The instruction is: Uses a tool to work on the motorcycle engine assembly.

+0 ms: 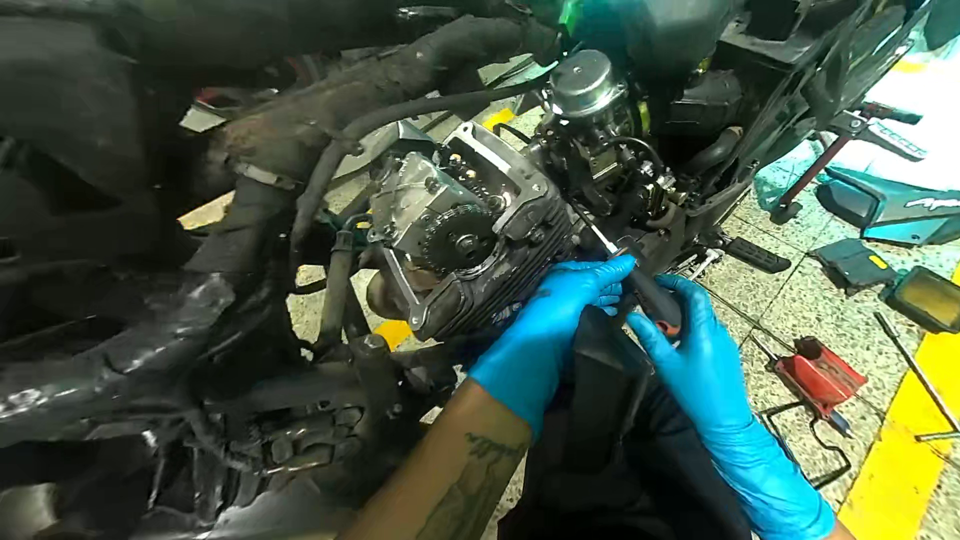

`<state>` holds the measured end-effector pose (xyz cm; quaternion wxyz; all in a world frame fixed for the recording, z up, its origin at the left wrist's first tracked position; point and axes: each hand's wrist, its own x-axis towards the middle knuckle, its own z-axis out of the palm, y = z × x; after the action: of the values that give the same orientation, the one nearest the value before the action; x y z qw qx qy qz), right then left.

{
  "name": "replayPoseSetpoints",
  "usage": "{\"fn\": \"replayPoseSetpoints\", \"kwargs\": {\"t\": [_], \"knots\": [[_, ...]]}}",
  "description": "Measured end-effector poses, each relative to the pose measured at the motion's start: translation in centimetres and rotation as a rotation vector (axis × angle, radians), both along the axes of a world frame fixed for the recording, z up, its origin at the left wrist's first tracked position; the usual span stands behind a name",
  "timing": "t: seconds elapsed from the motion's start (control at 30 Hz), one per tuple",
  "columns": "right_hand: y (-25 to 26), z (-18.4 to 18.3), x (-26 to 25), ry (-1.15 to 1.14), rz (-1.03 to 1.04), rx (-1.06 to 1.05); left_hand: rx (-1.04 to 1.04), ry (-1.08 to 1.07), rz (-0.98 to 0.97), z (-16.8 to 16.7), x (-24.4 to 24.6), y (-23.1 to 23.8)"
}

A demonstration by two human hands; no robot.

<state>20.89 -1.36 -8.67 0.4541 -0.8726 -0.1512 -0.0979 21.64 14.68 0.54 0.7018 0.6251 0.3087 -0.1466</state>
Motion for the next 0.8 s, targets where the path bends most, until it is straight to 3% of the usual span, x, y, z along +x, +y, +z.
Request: {"fn": "replayPoseSetpoints", "kwargs": {"t": [0.07, 0.1, 0.2, 0.23, 0.27, 0.3, 0.4, 0.47, 0.5, 0.53, 0.6, 0.63, 0.67, 0.7, 0.73, 0.77, 0.8], "knots": [[0.5, -1.1, 0.8, -0.268, -0.046, -0.079, 0.004, -0.001, -0.029, 0.0, 0.0, 0.2], [1.0, -0.9, 0.7, -0.187, -0.062, 0.037, 0.007, 0.009, -0.041, 0.1, 0.1, 0.2], [1.7, 1.8, 0.2, 0.659, 0.069, 0.732, -0.003, 0.016, -0.053, 0.4, 0.2, 0.4], [1.4, 2.2, 0.2, 0.829, 0.114, 0.84, -0.007, 0.005, -0.048, 0.1, 0.1, 0.5], [1.1, 2.4, 0.1, 0.855, 0.13, 0.82, -0.01, 0.002, -0.031, -0.1, 0.1, 0.4], [0.8, 2.2, -0.1, 0.733, 0.118, 0.681, -0.022, 0.0, -0.01, -0.2, 0.1, 0.3], [-0.2, 0.1, 0.0, -0.092, -0.039, -0.081, -0.031, -0.022, 0.004, 0.2, -0.2, -0.1], [0.1, -1.0, 0.7, -0.35, -0.081, -0.158, -0.01, 0.0, 0.019, 0.4, -0.2, -0.2], [0.5, -1.1, 0.6, -0.289, -0.084, -0.038, -0.013, 0.021, 0.035, 0.6, -0.3, -0.3], [1.1, -0.6, 0.1, -0.049, -0.051, 0.198, -0.016, 0.034, 0.045, 0.6, -0.3, -0.3], [1.6, 1.2, -0.7, 0.612, 0.085, 0.74, -0.033, -0.069, 0.023, -1.1, -0.2, 0.3], [1.3, 1.5, -0.8, 0.836, 0.156, 0.889, -0.108, -0.296, -0.068, -4.2, -0.4, 1.4], [0.9, 1.5, -0.7, 0.921, 0.178, 0.919, -0.22, -0.643, -0.25, -9.2, 0.2, 3.1], [0.6, 1.5, -0.6, 0.848, 0.156, 0.794, -0.261, -0.774, -0.325, -11.2, 0.9, 3.8], [0.2, 1.4, -0.6, 0.632, 0.096, 0.54, -0.229, -0.649, -0.247, -9.3, 0.2, 3.3], [-0.3, 0.9, -0.5, 0.318, 0.017, 0.221, -0.115, -0.288, -0.066, -4.1, -0.7, 1.4], [-0.6, 0.3, -0.2, -0.015, -0.03, -0.057, -0.03, -0.071, 0.022, -1.0, -0.5, 0.1]]}}
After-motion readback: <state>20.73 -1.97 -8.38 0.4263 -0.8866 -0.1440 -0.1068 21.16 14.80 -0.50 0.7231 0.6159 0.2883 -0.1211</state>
